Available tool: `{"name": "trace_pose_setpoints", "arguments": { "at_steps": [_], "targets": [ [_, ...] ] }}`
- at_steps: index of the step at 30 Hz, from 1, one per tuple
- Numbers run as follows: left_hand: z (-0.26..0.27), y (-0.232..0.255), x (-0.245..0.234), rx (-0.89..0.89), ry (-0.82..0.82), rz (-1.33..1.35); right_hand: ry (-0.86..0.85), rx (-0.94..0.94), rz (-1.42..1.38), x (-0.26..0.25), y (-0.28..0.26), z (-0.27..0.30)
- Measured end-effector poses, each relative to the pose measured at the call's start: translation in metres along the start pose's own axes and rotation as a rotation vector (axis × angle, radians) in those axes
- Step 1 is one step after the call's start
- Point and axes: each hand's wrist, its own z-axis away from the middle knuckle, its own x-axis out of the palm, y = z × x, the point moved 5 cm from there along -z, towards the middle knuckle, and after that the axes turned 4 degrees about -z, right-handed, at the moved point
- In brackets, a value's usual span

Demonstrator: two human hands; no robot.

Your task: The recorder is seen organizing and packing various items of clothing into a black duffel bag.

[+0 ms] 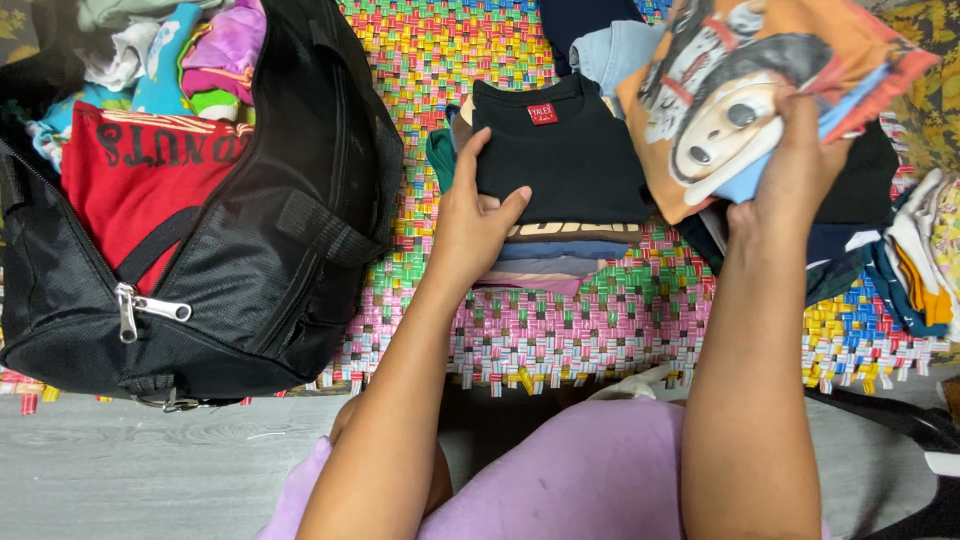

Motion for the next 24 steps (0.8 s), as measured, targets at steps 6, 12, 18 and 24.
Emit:
{"name": "trace_pose_setpoints", "arguments": {
  "at_steps": [6, 12, 18, 24],
  "targets": [
    [-0.009, 0.0, 0.003, 0.089, -0.108, 0.608, 0.033, -0.186, -0.023, -0.025, -0.016, -0.013],
    [-0.008, 0.002, -0.006, 0.036, -0.113, 0.707, -0.332, -0.86, 0.728, 0.088, -0.067, 0.061],
    [-0.011, -0.022, -0.003, -0.151, -0.107, 0.823, -0.898, -0.433, 1.081, 0.154, 0.02, 0.121],
    [-0.013, -0.039, -0.006, -0.116, -0.077, 0.866, -1.038, -0.465, 1.199, 0.181, 0.01, 0.136]
  ]
}}
